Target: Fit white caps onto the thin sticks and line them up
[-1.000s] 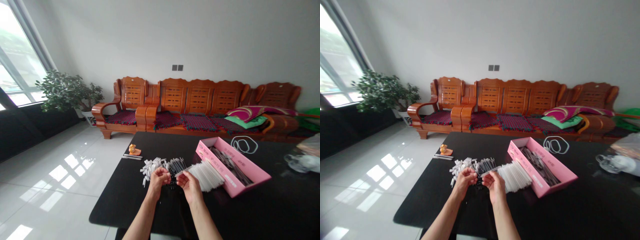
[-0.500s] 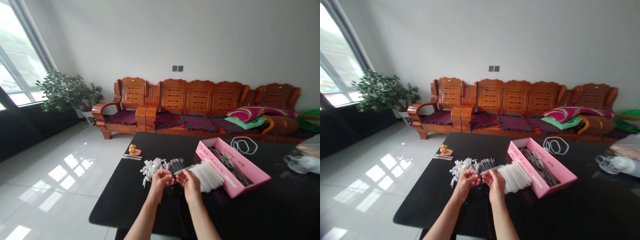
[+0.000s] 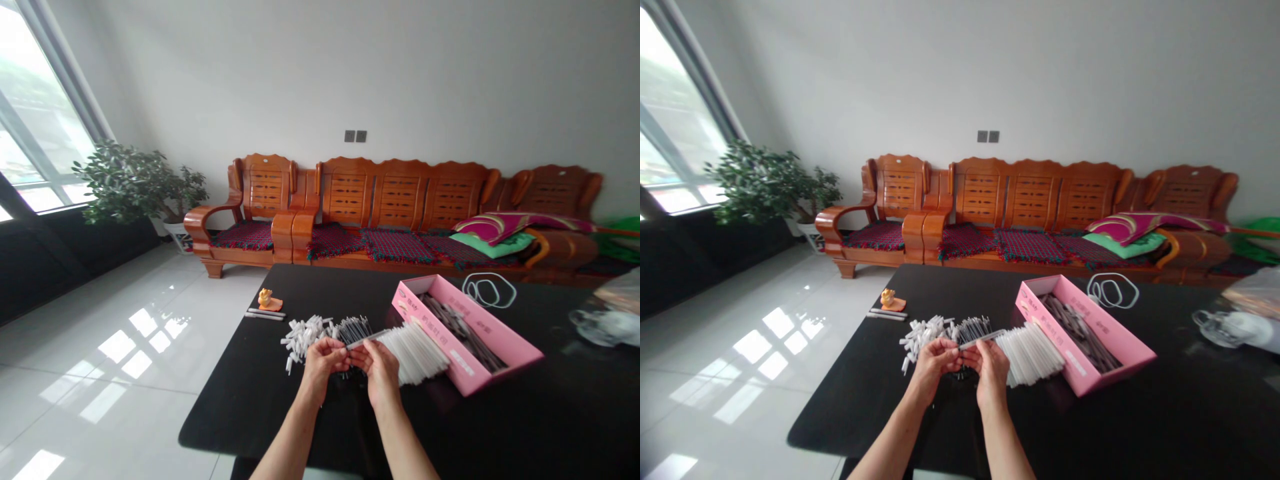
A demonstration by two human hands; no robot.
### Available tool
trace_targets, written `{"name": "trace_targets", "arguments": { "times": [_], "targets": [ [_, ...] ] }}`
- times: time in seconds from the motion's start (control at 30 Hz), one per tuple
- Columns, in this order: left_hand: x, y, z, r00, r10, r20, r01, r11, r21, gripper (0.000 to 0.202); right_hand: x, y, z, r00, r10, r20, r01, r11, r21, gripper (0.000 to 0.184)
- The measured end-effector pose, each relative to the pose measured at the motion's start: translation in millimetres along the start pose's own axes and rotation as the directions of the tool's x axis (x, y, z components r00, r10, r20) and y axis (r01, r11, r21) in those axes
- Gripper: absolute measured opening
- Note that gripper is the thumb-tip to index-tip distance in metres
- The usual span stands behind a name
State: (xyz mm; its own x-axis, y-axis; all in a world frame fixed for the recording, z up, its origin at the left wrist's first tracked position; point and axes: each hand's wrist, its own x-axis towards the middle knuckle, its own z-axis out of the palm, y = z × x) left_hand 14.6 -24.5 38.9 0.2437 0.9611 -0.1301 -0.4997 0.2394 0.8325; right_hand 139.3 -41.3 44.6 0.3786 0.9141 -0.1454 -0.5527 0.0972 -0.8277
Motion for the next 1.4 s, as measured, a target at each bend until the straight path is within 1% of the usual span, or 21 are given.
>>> {"name": "trace_targets", "arguments": {
  "times": [0.2,0.4,0.53,0.6,0.67,0.73,0.8,0.87,0.9,1.0,1.03,1.1,1.23,1.4],
  "targets": [
    [2,-3,0.0,0.999,0.044,-0.019,-0.043,0.997,0.057,0.029,3,3,0,0.999,-0.009,-0.043,0.008,0.999,-0.033,0.029],
    [4,-4,2.4,0.983,0.184,-0.026,-0.180,0.977,0.112,0.024,5,5,0,0.998,-0.027,-0.051,0.026,0.999,-0.038,0.033],
    [5,-6,3.2,0.969,0.242,-0.044,-0.232,0.958,0.170,0.020,7,7,0,0.996,-0.030,-0.079,0.028,0.999,-0.022,0.034],
    [3,-6,4.1,0.959,0.277,-0.060,-0.255,0.935,0.247,0.017,7,6,0,0.996,-0.025,-0.089,0.025,1.000,-0.011,0.033],
    [0,-4,5.7,0.939,0.339,-0.059,-0.299,0.889,0.347,0.012,6,4,1,0.995,-0.017,-0.099,0.018,1.000,0.002,0.031],
    [-3,-1,7.8,0.913,0.407,-0.036,-0.354,0.831,0.430,0.008,4,2,2,0.993,-0.012,-0.119,0.013,1.000,0.007,0.030],
    [-6,2,9.7,0.897,0.442,-0.010,-0.386,0.795,0.468,0.005,2,0,3,0.991,-0.016,-0.137,0.017,1.000,0.006,0.028],
    [-7,3,10.8,0.903,0.430,-0.003,-0.379,0.800,0.466,0.006,2,-1,3,0.989,-0.024,-0.143,0.026,1.000,0.008,0.028],
    [-6,3,10.8,0.910,0.414,-0.005,-0.368,0.814,0.449,0.010,2,-1,3,0.990,-0.025,-0.141,0.027,1.000,0.012,0.028],
    [-3,2,9.1,0.936,0.353,-0.004,-0.328,0.874,0.359,0.032,3,0,3,0.992,-0.019,-0.127,0.022,0.999,0.026,0.028],
    [-1,1,8.1,0.944,0.330,-0.002,-0.310,0.889,0.337,0.035,3,0,3,0.992,-0.018,-0.123,0.021,0.999,0.026,0.029],
    [0,0,5.9,0.961,0.278,-0.001,-0.261,0.902,0.345,0.034,4,1,3,0.993,-0.023,-0.118,0.025,1.000,0.015,0.030],
    [2,-1,3.3,0.981,0.192,0.001,-0.175,0.890,0.422,0.044,5,4,3,0.993,-0.036,-0.117,0.035,0.999,-0.008,0.034],
    [4,-4,1.7,0.982,0.191,-0.004,-0.174,0.901,0.397,0.037,5,6,3,0.992,-0.032,-0.121,0.030,0.999,-0.021,0.036]
  ]
}}
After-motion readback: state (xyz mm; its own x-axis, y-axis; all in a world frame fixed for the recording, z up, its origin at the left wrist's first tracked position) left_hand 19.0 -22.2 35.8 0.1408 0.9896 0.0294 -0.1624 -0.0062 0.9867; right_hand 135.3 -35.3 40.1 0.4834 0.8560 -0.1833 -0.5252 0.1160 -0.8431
